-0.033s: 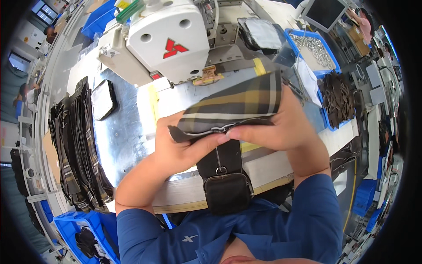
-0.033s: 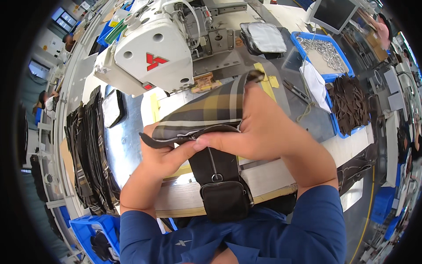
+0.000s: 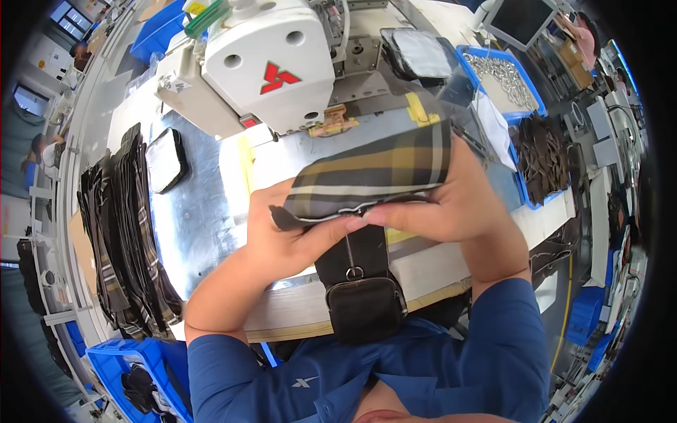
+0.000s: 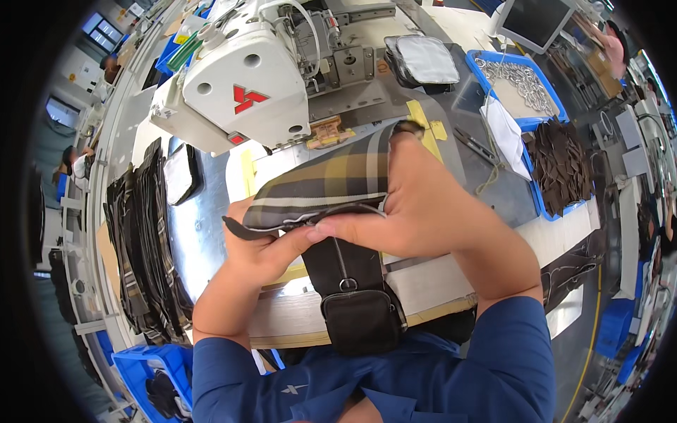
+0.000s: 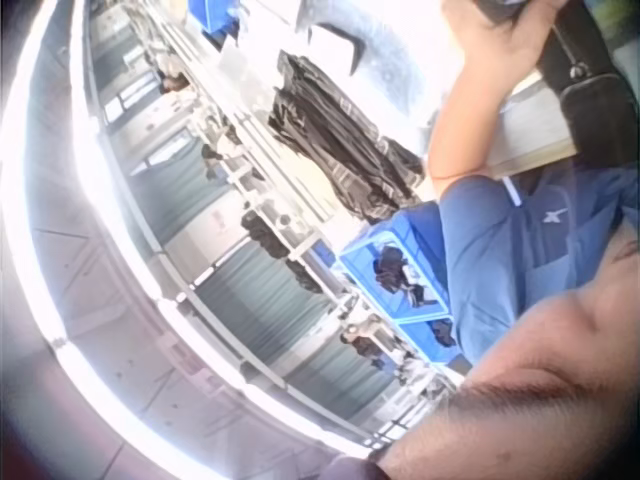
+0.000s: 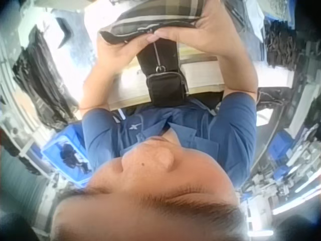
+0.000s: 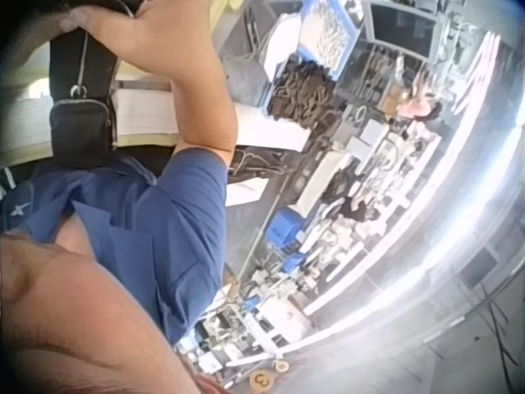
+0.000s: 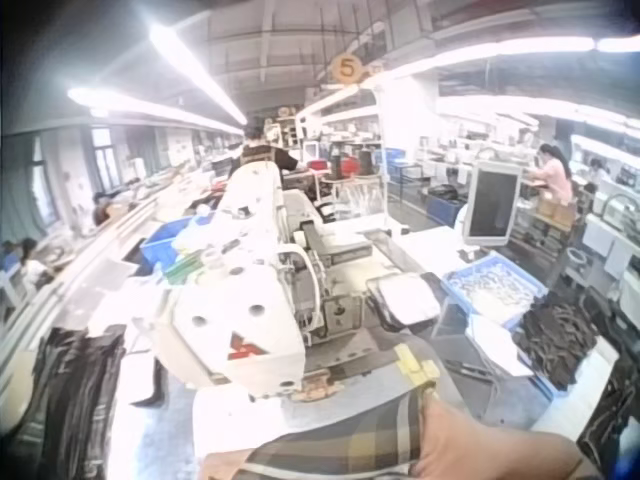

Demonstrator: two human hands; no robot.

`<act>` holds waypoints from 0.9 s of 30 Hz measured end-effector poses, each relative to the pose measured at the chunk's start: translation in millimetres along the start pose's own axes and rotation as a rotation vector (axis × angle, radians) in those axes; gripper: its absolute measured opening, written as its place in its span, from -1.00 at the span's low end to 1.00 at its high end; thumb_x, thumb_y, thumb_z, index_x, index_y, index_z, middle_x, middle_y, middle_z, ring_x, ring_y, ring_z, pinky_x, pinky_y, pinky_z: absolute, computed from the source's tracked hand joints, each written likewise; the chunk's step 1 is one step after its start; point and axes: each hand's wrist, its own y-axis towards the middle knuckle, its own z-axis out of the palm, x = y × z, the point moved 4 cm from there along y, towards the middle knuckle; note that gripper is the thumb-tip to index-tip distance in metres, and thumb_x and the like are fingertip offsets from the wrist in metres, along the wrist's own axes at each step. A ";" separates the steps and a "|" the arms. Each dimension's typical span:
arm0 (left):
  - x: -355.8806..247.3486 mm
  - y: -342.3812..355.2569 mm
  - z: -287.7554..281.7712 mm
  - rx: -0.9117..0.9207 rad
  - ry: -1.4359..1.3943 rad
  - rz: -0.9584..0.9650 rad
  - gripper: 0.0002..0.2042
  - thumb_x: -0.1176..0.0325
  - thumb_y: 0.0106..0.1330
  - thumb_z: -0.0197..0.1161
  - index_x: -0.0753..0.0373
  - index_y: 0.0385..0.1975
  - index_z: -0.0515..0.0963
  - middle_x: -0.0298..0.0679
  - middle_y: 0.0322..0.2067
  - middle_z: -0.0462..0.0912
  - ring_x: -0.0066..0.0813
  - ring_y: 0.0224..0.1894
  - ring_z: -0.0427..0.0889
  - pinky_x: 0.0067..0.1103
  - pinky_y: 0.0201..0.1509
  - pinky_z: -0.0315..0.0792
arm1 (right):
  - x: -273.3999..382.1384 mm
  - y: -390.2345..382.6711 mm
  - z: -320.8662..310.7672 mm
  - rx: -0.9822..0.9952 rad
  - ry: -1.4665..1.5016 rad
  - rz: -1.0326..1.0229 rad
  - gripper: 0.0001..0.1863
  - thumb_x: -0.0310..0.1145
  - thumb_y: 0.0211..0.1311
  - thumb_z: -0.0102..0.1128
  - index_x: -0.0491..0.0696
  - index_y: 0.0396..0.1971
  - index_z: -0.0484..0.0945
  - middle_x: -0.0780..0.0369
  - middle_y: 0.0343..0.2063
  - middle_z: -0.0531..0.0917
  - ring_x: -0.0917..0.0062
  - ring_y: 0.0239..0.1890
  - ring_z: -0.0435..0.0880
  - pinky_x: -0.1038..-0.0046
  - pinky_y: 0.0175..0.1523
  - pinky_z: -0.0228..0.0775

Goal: The person operates an industrial sewing machine to attach zippers to black fabric pouches. They align the zipper tape with the fabric edge, guide the material under the presser foot, and sew along the zipper line. The person handles multiple pouches sequentially, adjusting the fabric and zipper position for each stitch.

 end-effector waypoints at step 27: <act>-3.0 -14.1 8.5 0.022 0.299 0.462 -0.66 0.39 0.05 0.55 0.15 -0.11 0.84 -0.14 -0.05 0.82 -0.17 -0.26 0.73 -0.37 -0.25 0.56 | 8.3 -1.0 -1.4 0.109 -0.001 0.145 -0.55 -0.26 0.07 0.64 -0.20 -0.10 0.74 0.07 -0.21 0.79 0.26 -0.18 0.73 0.30 0.00 0.55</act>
